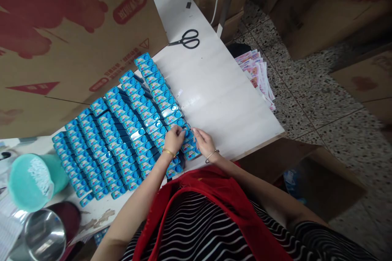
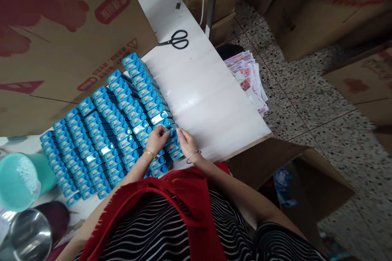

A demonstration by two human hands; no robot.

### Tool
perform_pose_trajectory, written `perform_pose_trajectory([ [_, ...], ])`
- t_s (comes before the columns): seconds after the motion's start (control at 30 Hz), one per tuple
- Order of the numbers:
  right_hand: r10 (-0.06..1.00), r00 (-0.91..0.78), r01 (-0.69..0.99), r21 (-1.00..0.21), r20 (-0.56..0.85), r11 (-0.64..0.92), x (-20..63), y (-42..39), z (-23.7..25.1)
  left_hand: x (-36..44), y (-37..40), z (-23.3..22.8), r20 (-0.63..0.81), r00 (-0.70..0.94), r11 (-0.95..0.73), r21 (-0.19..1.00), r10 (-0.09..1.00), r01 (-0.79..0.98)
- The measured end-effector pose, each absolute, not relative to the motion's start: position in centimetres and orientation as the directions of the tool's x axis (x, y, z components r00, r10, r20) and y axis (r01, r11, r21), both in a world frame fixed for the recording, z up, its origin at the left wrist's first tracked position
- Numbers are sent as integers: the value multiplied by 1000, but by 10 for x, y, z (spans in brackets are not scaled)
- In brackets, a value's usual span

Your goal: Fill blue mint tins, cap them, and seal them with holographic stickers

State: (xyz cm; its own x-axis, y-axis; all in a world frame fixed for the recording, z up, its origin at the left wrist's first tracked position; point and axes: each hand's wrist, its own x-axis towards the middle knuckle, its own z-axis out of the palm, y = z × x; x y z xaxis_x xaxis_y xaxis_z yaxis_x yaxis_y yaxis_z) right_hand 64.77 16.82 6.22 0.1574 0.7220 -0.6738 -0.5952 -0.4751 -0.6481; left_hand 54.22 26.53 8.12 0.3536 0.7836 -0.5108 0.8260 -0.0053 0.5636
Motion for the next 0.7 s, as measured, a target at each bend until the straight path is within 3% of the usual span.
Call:
perform_pose_trajectory([
  [0.1, 684, 279, -594, -681, -674, -429, 660, 168, 65, 553, 288, 84, -578, 296, -149, 288, 760, 946],
  [0.2, 688, 251, -644, -648, -681, -406, 671, 167, 64, 565, 304, 84, -682, 268, -292, 83, 681, 953],
  [0.3, 676, 223, -683, -607, -702, -405, 676, 164, 61, 574, 310, 81, -719, 242, -361, -13, 652, 933],
  [0.43, 667, 173, -710, -561, -725, -426, 672, 157, 65, 573, 300, 83, -721, 217, -332, -19, 658, 943],
  [0.53, 660, 227, -676, -603, -716, -423, 663, 155, 73, 562, 279, 88, -690, 193, -182, 90, 697, 979],
  [0.6, 671, 294, -646, -659, -681, -385, 654, 156, 81, 553, 255, 91, -606, 232, -7, 350, 761, 937],
  [0.63, 686, 329, -618, -697, -649, -363, 648, 156, 87, 549, 241, 93, -570, 222, 135, 516, 791, 846],
  [0.7, 741, 400, -500, -806, -539, -316, 632, 155, 99, 540, 210, 100, -564, 171, 456, 782, 808, 425],
])
